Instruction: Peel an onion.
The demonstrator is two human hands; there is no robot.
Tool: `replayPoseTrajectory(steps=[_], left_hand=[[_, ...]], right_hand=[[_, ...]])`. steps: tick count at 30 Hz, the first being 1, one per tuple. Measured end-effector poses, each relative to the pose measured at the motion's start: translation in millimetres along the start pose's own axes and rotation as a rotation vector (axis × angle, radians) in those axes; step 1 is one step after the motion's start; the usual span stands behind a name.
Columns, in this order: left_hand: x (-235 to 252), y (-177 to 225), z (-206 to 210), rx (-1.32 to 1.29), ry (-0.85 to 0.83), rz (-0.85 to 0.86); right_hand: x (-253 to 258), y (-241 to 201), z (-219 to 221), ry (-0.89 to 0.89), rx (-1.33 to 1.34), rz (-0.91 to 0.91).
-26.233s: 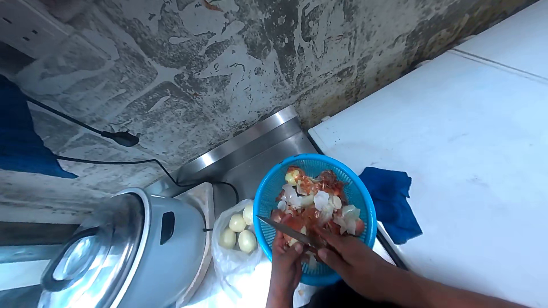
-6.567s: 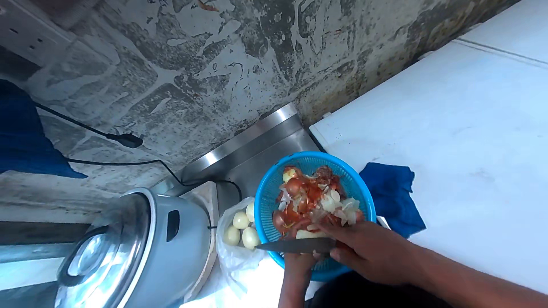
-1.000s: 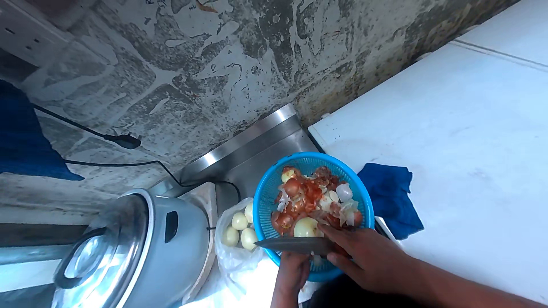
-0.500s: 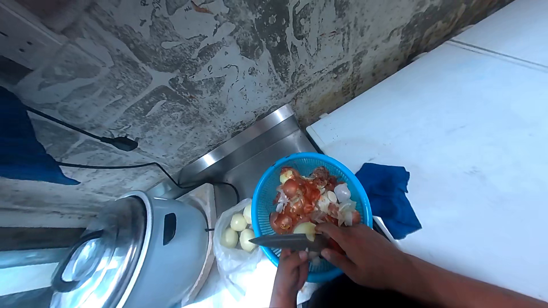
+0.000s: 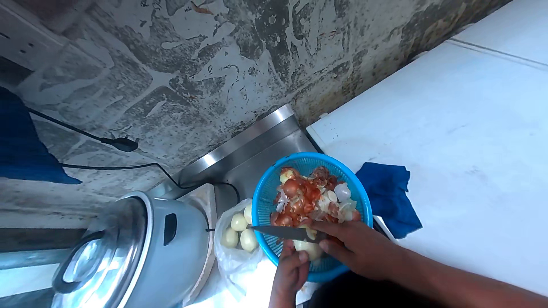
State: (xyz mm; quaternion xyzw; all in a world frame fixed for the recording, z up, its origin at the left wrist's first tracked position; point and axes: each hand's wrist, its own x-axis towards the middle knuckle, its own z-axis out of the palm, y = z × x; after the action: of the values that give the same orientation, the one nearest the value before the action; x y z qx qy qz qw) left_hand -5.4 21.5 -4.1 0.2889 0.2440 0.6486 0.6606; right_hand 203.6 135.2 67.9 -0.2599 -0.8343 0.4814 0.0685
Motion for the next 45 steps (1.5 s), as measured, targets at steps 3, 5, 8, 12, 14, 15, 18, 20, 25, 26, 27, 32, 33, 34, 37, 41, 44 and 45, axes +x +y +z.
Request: replayPoseTrajectory(steps=[3, 5, 8, 12, 14, 15, 18, 20, 25, 26, 27, 32, 33, 34, 37, 41, 44, 45], left_hand=[[3, 1, -1, 0.013, -0.035, -0.008], [3, 0, -2, 0.026, -0.045, -0.003], [4, 0, -2, 0.024, -0.057, 0.001], [4, 0, -2, -0.004, -0.073, 0.017], [3, 0, -2, -0.020, -0.090, 0.029], [2, 0, -2, -0.015, -0.082, 0.030], [2, 0, -3, 0.002, -0.036, 0.008], [3, 0, -1, 0.010, 0.004, -0.007], [4, 0, 3, 0.040, 0.090, -0.004], [3, -1, 5, 0.044, 0.117, 0.006], [3, -1, 6, 0.043, 0.124, 0.015], [2, -2, 6, 0.051, 0.133, 0.033], [1, -2, 6, 0.058, 0.137, 0.031], [1, -2, 7, 0.069, 0.149, 0.028], [3, 0, 11, 0.098, 0.156, 0.008], [4, 0, 8, 0.106, 0.121, 0.016], [4, -2, 5, 0.108, 0.132, 0.024], [5, -1, 5, 0.103, 0.124, 0.021]], right_hand=[[3, 9, -3, -0.024, 0.332, 0.026], [4, 10, -5, -0.036, 0.603, 0.075], [3, 11, -11, -0.124, 0.966, 0.225], [6, 18, -8, -0.062, 1.206, 0.377], [9, 26, -10, 0.073, 1.162, 0.426], [10, 28, -12, 0.133, 1.097, 0.450], [9, 25, -16, 0.110, 0.817, 0.403], [4, 17, -15, 0.049, 0.608, 0.302], [-10, -1, 3, 0.054, 0.212, 0.079], [-11, -2, 6, 0.047, 0.159, 0.057], [-11, -3, 9, 0.031, 0.107, 0.047], [-12, -5, 12, 0.030, -0.044, 0.024], [-12, -6, 12, 0.037, -0.069, 0.025], [-12, -7, 12, 0.046, -0.096, 0.022], [-10, -6, 16, 0.130, -0.183, -0.007], [-6, -6, 15, 0.135, -0.178, 0.012], [-4, -3, 16, 0.164, -0.137, 0.010], [-3, -2, 15, 0.164, -0.094, 0.013]])
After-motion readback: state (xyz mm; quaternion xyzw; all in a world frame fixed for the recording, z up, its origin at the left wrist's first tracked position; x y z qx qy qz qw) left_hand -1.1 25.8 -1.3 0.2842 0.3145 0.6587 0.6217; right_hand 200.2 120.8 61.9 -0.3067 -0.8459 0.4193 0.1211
